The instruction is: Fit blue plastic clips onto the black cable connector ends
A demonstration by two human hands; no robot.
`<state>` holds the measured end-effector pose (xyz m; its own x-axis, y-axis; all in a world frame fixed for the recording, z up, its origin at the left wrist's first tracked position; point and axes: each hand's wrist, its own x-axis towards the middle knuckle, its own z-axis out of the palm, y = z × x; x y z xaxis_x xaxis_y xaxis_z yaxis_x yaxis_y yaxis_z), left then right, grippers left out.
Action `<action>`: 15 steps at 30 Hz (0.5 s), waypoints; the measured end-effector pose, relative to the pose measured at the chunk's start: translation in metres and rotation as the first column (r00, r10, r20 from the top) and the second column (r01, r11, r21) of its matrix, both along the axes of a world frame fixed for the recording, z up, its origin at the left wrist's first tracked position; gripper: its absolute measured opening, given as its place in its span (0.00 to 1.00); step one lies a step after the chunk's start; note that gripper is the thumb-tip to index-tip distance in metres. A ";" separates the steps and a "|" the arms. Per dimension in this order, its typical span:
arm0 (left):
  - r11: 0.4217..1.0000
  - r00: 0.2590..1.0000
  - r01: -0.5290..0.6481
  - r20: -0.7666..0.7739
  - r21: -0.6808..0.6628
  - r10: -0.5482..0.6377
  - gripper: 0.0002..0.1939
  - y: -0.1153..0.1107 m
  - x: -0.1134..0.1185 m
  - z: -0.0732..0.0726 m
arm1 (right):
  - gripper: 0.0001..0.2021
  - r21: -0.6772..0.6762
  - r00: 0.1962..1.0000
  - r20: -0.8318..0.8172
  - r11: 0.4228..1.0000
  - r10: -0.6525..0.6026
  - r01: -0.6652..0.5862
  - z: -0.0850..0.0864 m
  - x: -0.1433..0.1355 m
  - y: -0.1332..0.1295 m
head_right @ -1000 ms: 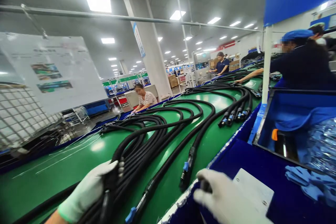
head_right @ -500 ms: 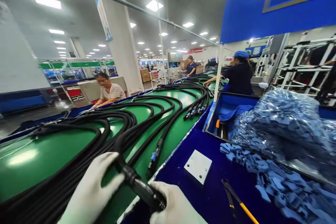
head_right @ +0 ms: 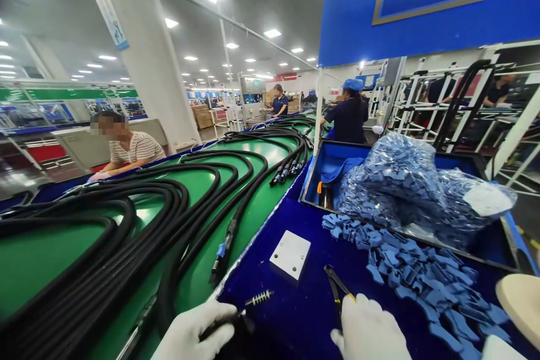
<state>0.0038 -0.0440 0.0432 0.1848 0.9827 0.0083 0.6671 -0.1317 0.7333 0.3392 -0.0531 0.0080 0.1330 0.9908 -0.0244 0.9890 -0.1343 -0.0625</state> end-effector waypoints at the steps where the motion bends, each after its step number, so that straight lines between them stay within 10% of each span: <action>1: 0.999 0.999 -0.017 0.036 -0.039 0.019 0.13 0.001 0.007 0.004 | 0.05 0.000 0.999 0.036 1.000 0.026 -0.026 -0.010 0.003 -0.002; 6: 0.980 0.968 -0.051 0.233 -0.192 0.096 0.17 0.007 0.039 0.037 | 0.03 0.023 0.965 -0.249 0.996 -0.082 0.091 -0.011 0.014 -0.003; 9: 0.959 0.946 -0.066 0.289 -0.275 0.148 0.20 0.013 0.045 0.048 | 0.05 -0.067 0.719 -0.675 0.984 -0.166 0.165 0.004 0.017 0.000; 15: 0.950 0.930 -0.022 0.342 -0.311 0.133 0.22 0.020 0.047 0.056 | 0.21 0.250 0.500 -0.796 0.938 0.341 -0.241 0.041 -0.032 -0.015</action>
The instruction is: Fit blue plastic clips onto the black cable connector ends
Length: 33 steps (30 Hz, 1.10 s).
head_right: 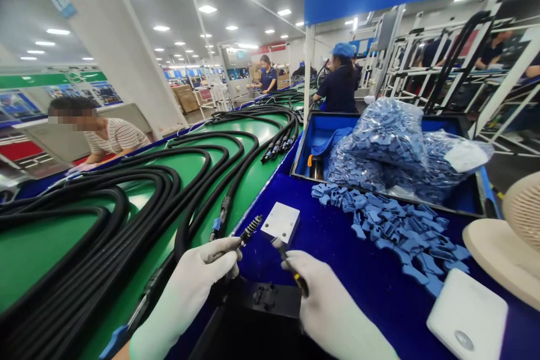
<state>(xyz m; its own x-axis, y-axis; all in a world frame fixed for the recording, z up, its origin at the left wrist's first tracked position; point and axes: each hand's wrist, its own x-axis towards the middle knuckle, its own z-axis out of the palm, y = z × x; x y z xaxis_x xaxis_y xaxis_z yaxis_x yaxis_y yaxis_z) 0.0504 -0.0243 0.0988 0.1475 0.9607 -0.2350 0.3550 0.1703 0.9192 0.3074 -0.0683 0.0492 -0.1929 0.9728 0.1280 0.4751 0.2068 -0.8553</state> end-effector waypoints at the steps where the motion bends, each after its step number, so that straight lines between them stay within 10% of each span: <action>1: 1.000 1.000 0.002 0.002 -0.003 -0.002 0.22 0.000 0.001 0.002 | 0.22 0.054 0.997 0.019 0.996 0.076 -0.077 0.006 -0.009 -0.002; 13: 0.990 0.995 0.064 -0.082 0.126 -0.054 0.15 -0.004 0.011 0.000 | 0.20 0.214 0.968 0.134 0.948 0.211 -0.236 0.017 -0.026 0.006; 22: 0.966 0.967 0.234 -0.134 0.113 -0.218 0.17 0.005 0.004 0.001 | 0.04 0.109 0.953 0.286 0.984 0.104 -0.140 -0.020 -0.026 0.013; 28: 0.866 0.862 0.494 0.092 0.076 -0.499 0.29 0.041 0.017 0.013 | 0.03 -0.087 0.984 0.173 0.996 0.032 -0.017 0.005 -0.024 0.004; 33: 0.878 0.883 0.468 -0.010 0.102 -0.469 0.22 0.053 0.031 0.015 | 0.12 -0.058 0.996 0.069 0.997 0.063 -0.059 0.011 -0.014 0.006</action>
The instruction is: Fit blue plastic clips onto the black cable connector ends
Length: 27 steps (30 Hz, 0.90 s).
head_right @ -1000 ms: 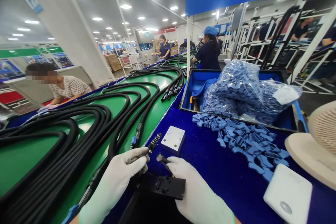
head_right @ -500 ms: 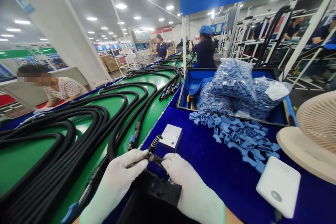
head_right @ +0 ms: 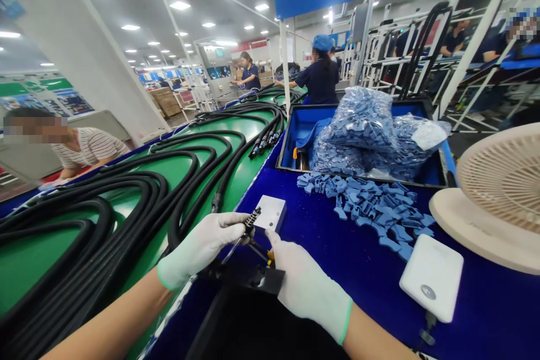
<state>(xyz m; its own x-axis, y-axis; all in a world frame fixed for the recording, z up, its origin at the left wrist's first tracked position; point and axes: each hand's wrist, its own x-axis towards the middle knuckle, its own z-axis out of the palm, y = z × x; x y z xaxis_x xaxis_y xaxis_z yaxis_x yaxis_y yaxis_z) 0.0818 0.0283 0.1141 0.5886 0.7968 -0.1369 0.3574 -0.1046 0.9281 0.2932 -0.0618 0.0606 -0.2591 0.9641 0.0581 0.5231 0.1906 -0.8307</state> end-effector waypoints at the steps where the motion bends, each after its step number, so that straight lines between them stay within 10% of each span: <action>1: 1.000 1.000 -0.016 -0.024 0.005 0.017 0.21 0.000 0.001 0.001 | 0.11 0.015 1.000 -0.002 1.000 0.022 -0.022 -0.002 0.002 0.001; 11: 0.977 0.975 -0.130 -0.159 0.171 0.157 0.21 -0.001 0.007 -0.010 | 0.10 0.120 0.993 0.056 0.988 -0.107 0.100 -0.039 -0.012 0.018; 17: 0.988 0.989 -0.119 -0.071 0.096 0.126 0.22 -0.006 0.009 -0.004 | 0.07 0.072 0.988 0.136 0.995 -0.079 0.069 -0.028 0.000 0.007; 21: 0.977 0.979 -0.204 0.036 0.062 0.202 0.24 -0.008 0.002 -0.003 | 0.22 0.131 0.901 0.322 0.956 -0.291 0.262 -0.018 0.024 0.001; 24: 0.978 0.975 -0.209 0.080 0.020 0.207 0.24 -0.012 -0.002 -0.002 | 0.38 -0.051 0.970 0.076 0.970 -0.232 0.236 -0.013 0.027 -0.009; 27: 0.988 0.989 -0.142 0.041 0.056 0.139 0.22 -0.020 -0.002 -0.001 | 0.30 -0.296 0.933 -0.289 0.947 -0.216 0.127 -0.009 0.011 -0.020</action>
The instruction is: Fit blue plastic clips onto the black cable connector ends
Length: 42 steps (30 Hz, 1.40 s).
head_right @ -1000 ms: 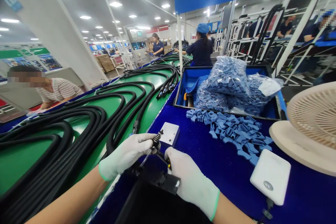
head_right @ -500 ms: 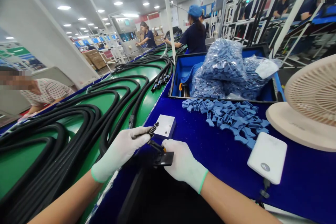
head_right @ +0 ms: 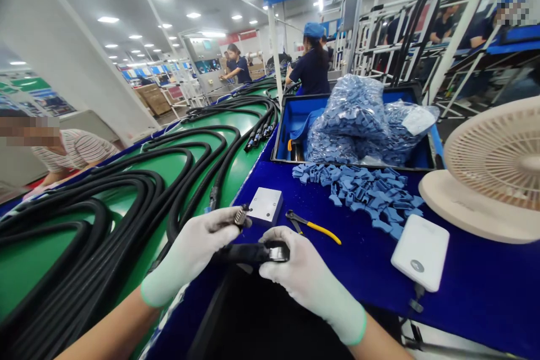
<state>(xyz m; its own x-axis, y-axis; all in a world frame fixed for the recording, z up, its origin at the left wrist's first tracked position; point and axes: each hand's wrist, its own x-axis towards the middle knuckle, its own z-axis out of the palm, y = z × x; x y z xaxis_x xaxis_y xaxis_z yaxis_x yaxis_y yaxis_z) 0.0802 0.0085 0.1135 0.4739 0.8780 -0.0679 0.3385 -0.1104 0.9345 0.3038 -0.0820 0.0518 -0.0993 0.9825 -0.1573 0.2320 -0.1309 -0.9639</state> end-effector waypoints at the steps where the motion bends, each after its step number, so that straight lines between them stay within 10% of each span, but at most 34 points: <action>1: 0.999 0.998 0.051 -0.041 0.020 -0.050 0.21 -0.003 0.001 0.000 | 0.25 -0.001 0.996 -0.082 1.000 -0.026 0.026 0.001 -0.007 -0.002; 6: 0.931 0.922 0.349 -0.220 0.106 -0.320 0.15 -0.011 0.003 -0.004 | 0.32 0.071 0.939 -0.333 0.991 -0.082 0.111 -0.001 -0.029 0.001; 16: 0.759 0.859 0.498 -0.358 0.420 -0.365 0.15 -0.007 -0.004 -0.025 | 0.45 0.043 0.854 -0.515 0.998 0.070 -0.056 -0.011 -0.030 0.011; 19: 0.821 0.877 0.475 -0.252 0.318 -0.409 0.13 0.002 -0.006 -0.033 | 0.44 0.039 0.884 -0.463 0.998 0.060 -0.048 -0.003 -0.028 0.010; 23: 0.949 0.939 0.313 -0.140 -0.032 -0.315 0.56 0.014 -0.001 -0.042 | 0.42 0.103 0.929 -0.365 0.994 0.057 -0.020 0.004 -0.030 0.004; 27: 0.914 0.890 0.403 -0.213 -0.046 -0.403 0.60 0.018 0.008 -0.042 | 0.41 0.086 0.914 -0.399 0.995 0.074 -0.043 -0.002 -0.028 -0.001; 32: 0.939 0.954 0.176 -0.288 0.295 -0.088 0.13 -0.014 0.006 -0.044 | 0.23 0.048 0.879 -0.443 0.975 -0.175 0.219 -0.016 -0.022 -0.005; 35: 0.995 0.993 0.101 -0.071 0.027 -0.099 0.13 -0.037 -0.004 -0.056 | 0.22 0.056 0.745 -0.589 0.903 -0.314 0.426 -0.019 -0.033 -0.015; 37: 0.956 0.953 -0.053 0.272 -0.288 0.135 0.15 -0.043 -0.011 -0.062 | 0.25 0.166 0.836 -0.526 0.945 -0.155 0.280 -0.017 -0.038 -0.020; 40: 0.779 0.626 -0.281 0.508 -0.560 0.591 0.17 -0.037 -0.017 -0.058 | 0.19 0.299 0.996 -0.029 0.951 0.083 -0.071 -0.011 -0.018 -0.008; 42: 0.777 0.551 -0.330 0.559 -0.536 0.620 0.18 -0.028 -0.019 -0.048 | 0.11 0.292 0.852 0.469 0.951 -0.232 0.098 -0.011 0.015 0.013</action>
